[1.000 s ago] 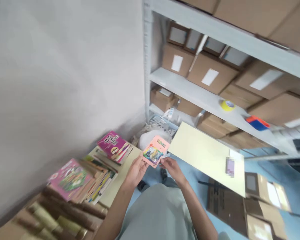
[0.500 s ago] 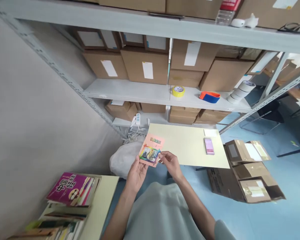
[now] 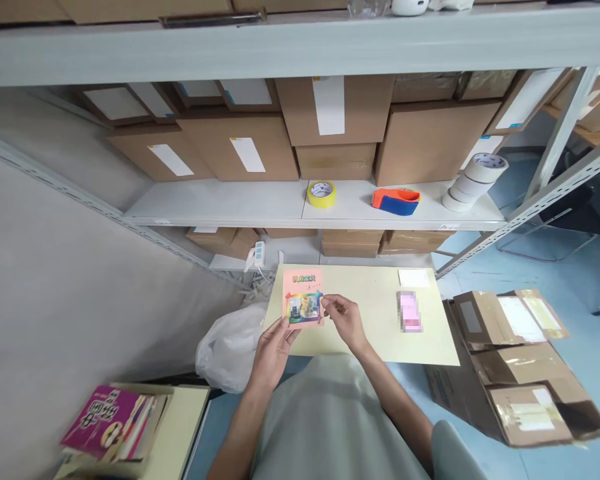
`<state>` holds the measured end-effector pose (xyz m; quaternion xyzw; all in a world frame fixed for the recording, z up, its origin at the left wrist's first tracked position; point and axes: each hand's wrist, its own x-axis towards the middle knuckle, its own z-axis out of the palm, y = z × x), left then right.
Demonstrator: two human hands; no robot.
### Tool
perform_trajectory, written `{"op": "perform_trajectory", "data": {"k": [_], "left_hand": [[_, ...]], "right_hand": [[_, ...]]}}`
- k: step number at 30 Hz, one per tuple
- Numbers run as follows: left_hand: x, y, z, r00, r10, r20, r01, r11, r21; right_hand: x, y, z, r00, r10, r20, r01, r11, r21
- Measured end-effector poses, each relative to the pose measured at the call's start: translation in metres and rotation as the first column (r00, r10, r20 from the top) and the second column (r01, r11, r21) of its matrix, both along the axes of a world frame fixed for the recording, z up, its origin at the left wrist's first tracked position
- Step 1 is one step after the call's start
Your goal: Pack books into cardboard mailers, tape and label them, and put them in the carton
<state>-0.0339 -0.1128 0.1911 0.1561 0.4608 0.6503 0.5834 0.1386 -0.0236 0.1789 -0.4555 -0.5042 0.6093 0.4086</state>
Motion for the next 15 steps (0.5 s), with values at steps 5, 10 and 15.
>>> {"op": "perform_trajectory", "data": {"k": [5, 10, 15], "left_hand": [[0.014, 0.018, -0.004, 0.992, 0.101, -0.074, -0.106, 0.992, -0.066], [0.025, 0.028, -0.001, 0.956, 0.111, -0.271, -0.131, 0.99, -0.055], [0.04, 0.026, 0.002, 0.842, 0.07, -0.535, -0.074, 0.997, 0.013]], "right_hand": [[0.004, 0.018, -0.007, 0.994, -0.1, 0.048, 0.099, 0.995, 0.033], [-0.004, 0.016, -0.002, 0.997, -0.072, -0.012, 0.072, 0.996, 0.057], [-0.019, 0.005, 0.004, 0.994, -0.03, -0.101, 0.027, 0.999, -0.034]]}}
